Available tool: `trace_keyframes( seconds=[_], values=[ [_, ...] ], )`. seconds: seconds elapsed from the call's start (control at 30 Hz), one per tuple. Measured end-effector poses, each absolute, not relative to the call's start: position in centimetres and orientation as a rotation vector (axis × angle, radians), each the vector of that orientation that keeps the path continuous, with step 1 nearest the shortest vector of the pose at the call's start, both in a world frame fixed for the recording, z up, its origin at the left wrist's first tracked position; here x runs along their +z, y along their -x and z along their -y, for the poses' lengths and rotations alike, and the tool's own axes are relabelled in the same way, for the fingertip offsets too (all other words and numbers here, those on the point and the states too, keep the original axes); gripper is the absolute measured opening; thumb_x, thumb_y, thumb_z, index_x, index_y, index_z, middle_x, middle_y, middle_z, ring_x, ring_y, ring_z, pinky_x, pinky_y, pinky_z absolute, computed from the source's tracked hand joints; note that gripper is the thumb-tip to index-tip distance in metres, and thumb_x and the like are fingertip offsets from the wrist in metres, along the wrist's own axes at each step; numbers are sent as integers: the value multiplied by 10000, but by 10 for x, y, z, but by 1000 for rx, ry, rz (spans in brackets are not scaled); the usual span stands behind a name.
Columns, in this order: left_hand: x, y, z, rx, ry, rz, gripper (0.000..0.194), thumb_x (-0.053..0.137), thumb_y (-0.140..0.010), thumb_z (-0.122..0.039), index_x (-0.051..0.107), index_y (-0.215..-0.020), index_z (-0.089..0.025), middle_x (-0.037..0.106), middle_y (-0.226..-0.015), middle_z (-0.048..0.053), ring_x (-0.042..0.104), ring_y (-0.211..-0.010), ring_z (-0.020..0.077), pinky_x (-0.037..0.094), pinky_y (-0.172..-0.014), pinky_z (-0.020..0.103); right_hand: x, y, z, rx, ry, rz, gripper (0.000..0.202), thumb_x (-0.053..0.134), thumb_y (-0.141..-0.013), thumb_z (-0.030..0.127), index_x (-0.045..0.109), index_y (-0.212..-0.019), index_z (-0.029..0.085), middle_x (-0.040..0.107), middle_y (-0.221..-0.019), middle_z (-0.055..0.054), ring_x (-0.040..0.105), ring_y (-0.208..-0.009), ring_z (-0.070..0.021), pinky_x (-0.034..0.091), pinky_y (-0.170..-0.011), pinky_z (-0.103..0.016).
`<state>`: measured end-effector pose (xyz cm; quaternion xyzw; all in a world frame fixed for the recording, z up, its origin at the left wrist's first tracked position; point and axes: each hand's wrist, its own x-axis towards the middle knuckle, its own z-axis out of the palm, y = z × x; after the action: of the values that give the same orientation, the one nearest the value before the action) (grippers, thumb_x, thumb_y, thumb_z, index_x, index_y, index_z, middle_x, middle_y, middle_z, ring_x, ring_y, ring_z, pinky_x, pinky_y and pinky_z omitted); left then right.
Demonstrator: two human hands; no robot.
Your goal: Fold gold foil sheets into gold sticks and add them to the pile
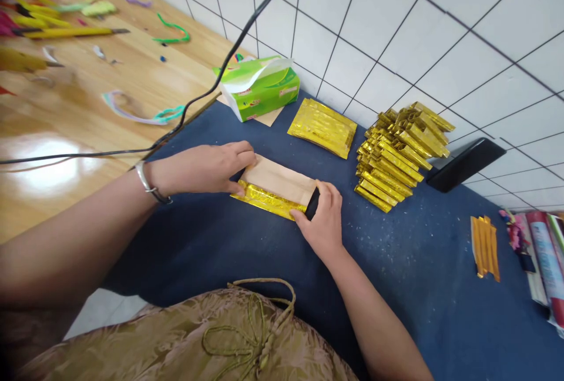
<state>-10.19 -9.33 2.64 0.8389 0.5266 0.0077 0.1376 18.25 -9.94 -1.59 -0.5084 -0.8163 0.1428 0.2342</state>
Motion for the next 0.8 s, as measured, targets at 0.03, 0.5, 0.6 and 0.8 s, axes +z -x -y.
trace_keyframes(
  seconds=[0.03, 0.5, 0.6, 0.8],
  values=[
    [26, 102, 93, 48, -2443, -1520, 419, 655, -717, -352, 497, -1070, -190, 461, -1223, 94, 520, -1046, 242, 449, -805, 299, -16, -182, 98, 391, 1384, 2244, 768, 702, -695, 383, 319, -1332, 188, 391, -1325, -154, 369, -1226, -307, 346, -1014, -508],
    [34, 96, 89, 117, -2587, -1264, 267, 654, -715, -228, 523, -942, -178, 534, -1108, 75, 474, -1024, 236, 370, -902, 327, -13, -185, 99, 410, 1132, 2366, 595, 591, -818, 267, 340, -1357, 242, 573, -1029, -67, 491, -1023, -246, 379, -945, -455],
    [36, 95, 91, 115, -2654, -1223, 156, 637, -734, -202, 549, -862, -189, 567, -1043, 52, 479, -1004, 226, 358, -881, 323, -16, -186, 98, 337, 1052, 2467, 340, 550, -853, 243, 541, -1192, 251, 594, -1007, -55, 497, -1015, -230, 371, -934, -429],
    [28, 101, 89, 85, -2562, -1147, 145, 599, -787, -236, 567, -922, -195, 589, -898, 32, 532, -878, 178, 385, -806, 273, -17, -186, 96, 329, 1035, 2564, 177, 543, -872, 281, 643, -1011, 237, 613, -996, -42, 489, -1030, -213, 359, -921, -398]
  ],
)
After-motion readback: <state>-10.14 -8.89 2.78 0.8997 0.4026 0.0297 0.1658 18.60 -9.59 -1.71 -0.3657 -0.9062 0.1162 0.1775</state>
